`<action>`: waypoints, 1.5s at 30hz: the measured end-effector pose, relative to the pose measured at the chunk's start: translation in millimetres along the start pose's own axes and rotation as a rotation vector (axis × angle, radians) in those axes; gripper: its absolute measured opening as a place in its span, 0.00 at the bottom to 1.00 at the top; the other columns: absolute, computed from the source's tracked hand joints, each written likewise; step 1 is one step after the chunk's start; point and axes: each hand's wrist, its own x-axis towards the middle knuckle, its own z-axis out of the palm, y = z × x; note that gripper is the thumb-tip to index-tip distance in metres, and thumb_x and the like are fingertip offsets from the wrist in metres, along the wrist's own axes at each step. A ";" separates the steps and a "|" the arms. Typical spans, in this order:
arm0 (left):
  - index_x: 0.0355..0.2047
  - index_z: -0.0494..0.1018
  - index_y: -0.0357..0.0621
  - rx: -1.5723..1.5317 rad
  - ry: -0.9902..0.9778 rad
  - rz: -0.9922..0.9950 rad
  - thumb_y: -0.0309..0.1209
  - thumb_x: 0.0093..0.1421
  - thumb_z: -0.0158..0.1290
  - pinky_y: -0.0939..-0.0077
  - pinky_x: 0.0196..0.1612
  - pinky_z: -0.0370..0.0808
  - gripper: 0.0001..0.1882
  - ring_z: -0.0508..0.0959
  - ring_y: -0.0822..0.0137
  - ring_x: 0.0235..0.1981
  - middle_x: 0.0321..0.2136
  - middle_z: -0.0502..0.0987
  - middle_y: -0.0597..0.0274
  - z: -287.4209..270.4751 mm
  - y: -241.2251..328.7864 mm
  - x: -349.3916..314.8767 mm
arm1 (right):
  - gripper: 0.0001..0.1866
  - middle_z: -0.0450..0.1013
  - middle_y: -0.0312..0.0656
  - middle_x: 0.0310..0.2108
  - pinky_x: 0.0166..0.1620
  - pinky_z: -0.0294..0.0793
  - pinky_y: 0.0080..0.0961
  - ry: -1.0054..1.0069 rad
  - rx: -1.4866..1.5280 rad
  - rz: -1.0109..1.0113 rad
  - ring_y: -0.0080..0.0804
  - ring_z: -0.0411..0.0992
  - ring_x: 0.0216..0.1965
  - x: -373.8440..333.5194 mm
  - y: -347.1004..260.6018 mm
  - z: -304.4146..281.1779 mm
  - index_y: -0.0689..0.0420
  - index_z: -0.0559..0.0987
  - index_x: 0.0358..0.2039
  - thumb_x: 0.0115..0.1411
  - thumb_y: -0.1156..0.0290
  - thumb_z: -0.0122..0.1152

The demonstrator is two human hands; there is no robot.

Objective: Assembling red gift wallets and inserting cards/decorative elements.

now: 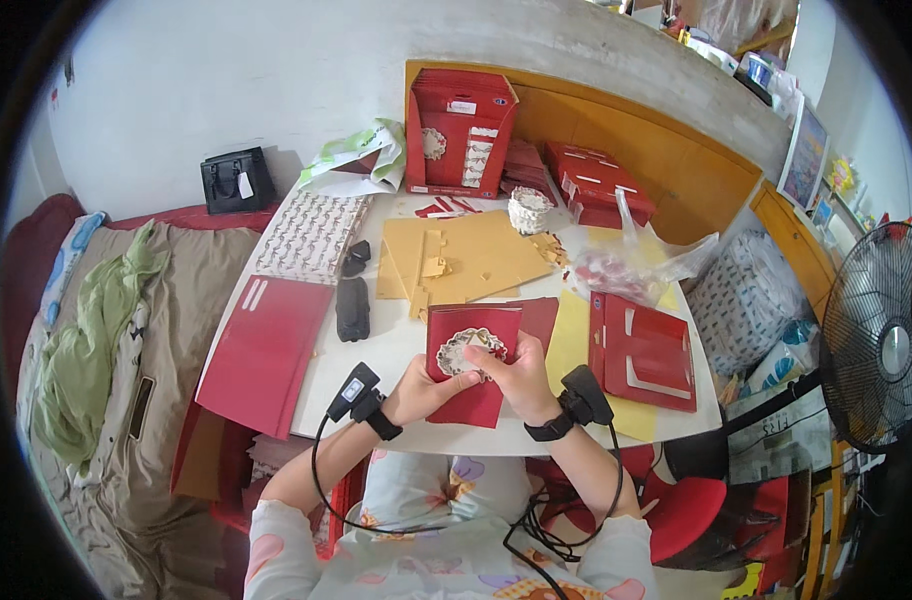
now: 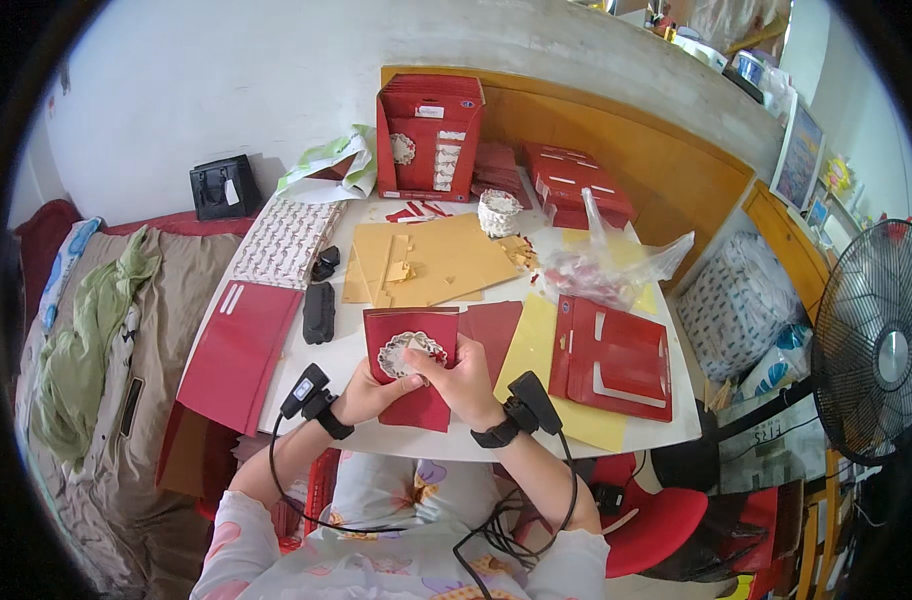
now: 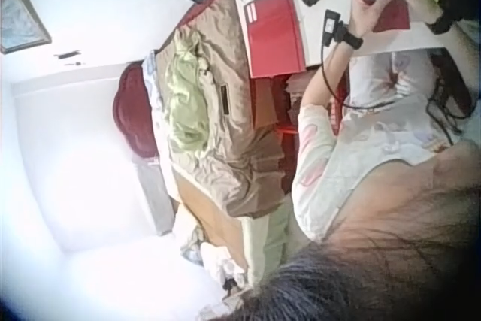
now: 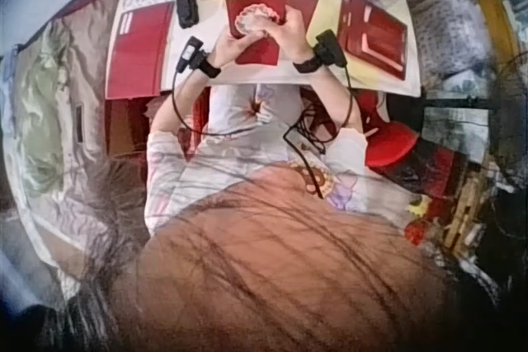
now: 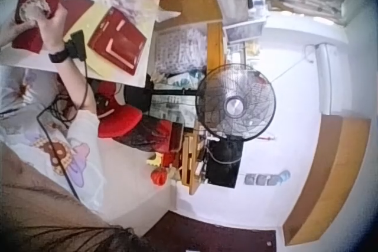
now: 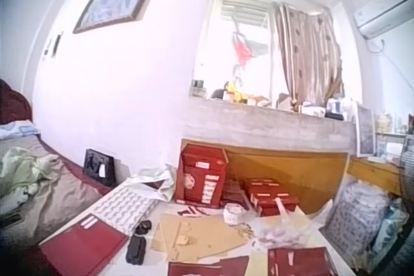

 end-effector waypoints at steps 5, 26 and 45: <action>0.45 0.67 0.39 0.023 0.000 -0.024 0.25 0.57 0.50 0.79 0.44 0.69 0.14 0.71 0.76 0.40 0.40 0.73 0.65 6.0 1.9 -5.7 | 0.10 0.74 0.38 0.29 0.31 0.71 0.15 0.032 -0.012 -0.020 0.16 0.70 0.28 -3.6 2.1 1.0 0.65 0.74 0.33 0.51 0.73 0.61; 0.42 0.68 0.31 0.015 -0.226 -0.263 0.39 0.63 0.39 0.76 0.35 0.74 0.20 0.77 0.68 0.31 0.32 0.74 0.55 4.3 24.9 -4.3 | 0.13 0.72 0.37 0.37 0.42 0.67 0.19 0.229 -0.224 0.005 0.21 0.68 0.37 -18.9 -22.9 -82.3 0.62 0.71 0.41 0.56 0.72 0.55; 0.35 0.70 0.31 0.302 0.448 0.038 0.33 0.62 0.42 0.79 0.37 0.72 0.15 0.76 0.70 0.31 0.29 0.75 0.57 -123.1 39.1 8.9 | 0.22 0.69 0.49 0.45 0.48 0.65 0.25 -0.185 -1.188 0.416 0.34 0.68 0.45 30.2 -38.3 -314.0 0.63 0.71 0.45 0.49 0.71 0.59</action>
